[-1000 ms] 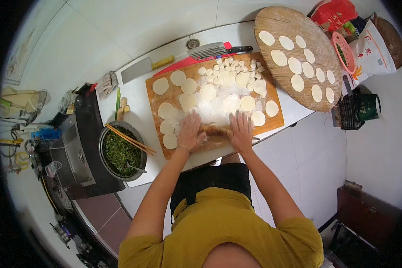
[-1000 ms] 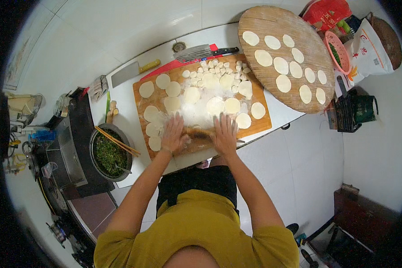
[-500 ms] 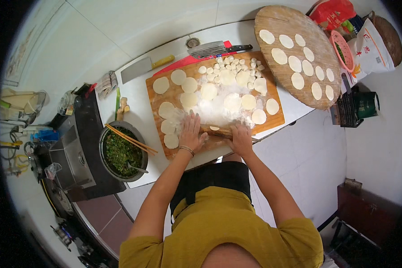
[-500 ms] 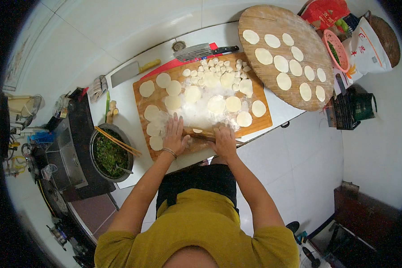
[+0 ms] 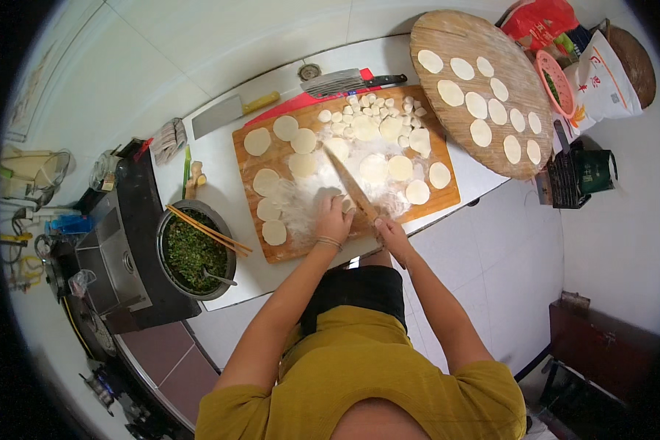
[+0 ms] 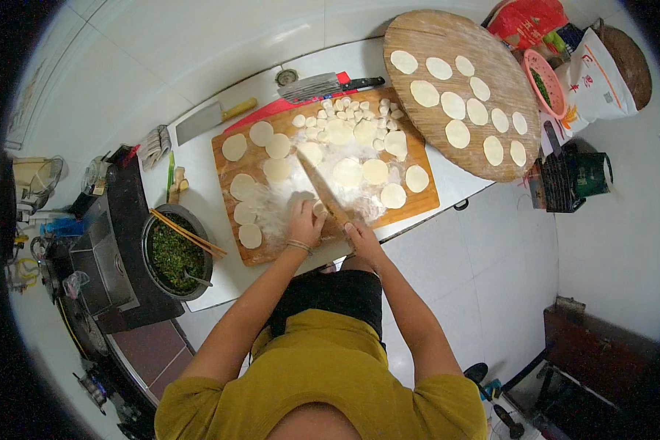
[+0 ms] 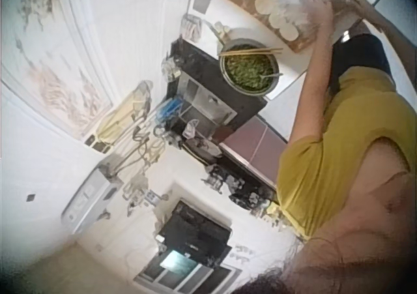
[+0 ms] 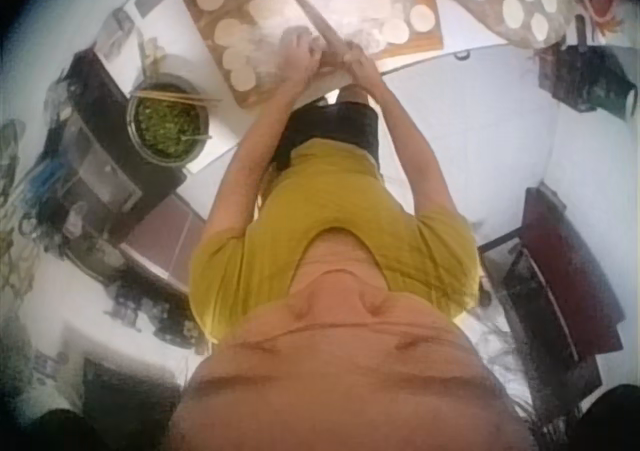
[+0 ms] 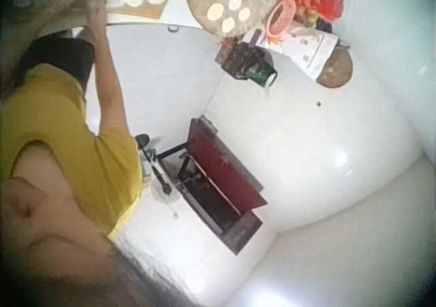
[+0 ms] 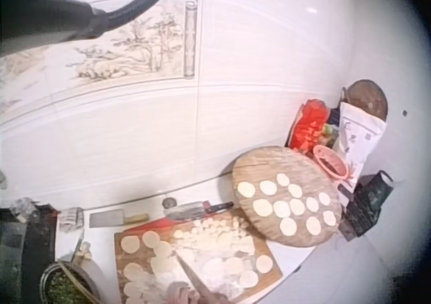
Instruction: The person uses a wooden rolling pin to flatten small balls of dough into thin, round discs on a floured wooden board. They repeatedly pick up a dough ball, roll it flat, and place the finished disc onto a larger round wooden tray to the right. A bowl of green filling is visible on the counter.
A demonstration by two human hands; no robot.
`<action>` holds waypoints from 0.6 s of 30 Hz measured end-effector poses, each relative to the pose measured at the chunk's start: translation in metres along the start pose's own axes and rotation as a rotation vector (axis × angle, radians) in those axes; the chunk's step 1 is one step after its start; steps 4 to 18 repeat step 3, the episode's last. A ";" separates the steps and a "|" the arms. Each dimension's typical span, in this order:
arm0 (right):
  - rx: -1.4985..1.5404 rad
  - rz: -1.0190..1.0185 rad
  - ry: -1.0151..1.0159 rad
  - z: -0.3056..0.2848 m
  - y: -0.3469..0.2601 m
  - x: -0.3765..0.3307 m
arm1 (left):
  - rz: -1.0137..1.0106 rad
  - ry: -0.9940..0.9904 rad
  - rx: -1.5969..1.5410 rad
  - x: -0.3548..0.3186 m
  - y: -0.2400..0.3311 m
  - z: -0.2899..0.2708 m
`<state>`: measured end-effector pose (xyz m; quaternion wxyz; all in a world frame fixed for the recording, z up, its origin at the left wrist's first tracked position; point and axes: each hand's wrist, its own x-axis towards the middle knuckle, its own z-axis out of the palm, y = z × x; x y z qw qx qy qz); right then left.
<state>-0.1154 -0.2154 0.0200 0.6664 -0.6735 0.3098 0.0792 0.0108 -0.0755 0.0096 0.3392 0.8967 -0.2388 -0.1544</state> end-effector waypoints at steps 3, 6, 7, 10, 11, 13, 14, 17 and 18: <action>0.150 -0.002 0.031 -0.004 0.000 0.001 | 0.247 -0.022 0.316 0.007 -0.011 0.015; 0.150 -0.002 0.031 -0.004 0.000 0.001 | 0.247 -0.022 0.316 0.007 -0.011 0.015; 0.150 -0.002 0.031 -0.004 0.000 0.001 | 0.247 -0.022 0.316 0.007 -0.011 0.015; 0.150 -0.002 0.031 -0.004 0.000 0.001 | 0.247 -0.022 0.316 0.007 -0.011 0.015; 0.150 -0.002 0.031 -0.004 0.000 0.001 | 0.247 -0.022 0.316 0.007 -0.011 0.015; 0.150 -0.002 0.031 -0.004 0.000 0.001 | 0.247 -0.022 0.316 0.007 -0.011 0.015; 0.150 -0.002 0.031 -0.004 0.000 0.001 | 0.247 -0.022 0.316 0.007 -0.011 0.015; 0.150 -0.002 0.031 -0.004 0.000 0.001 | 0.247 -0.022 0.316 0.007 -0.011 0.015; 0.150 -0.002 0.031 -0.004 0.000 0.001 | 0.247 -0.022 0.316 0.007 -0.011 0.015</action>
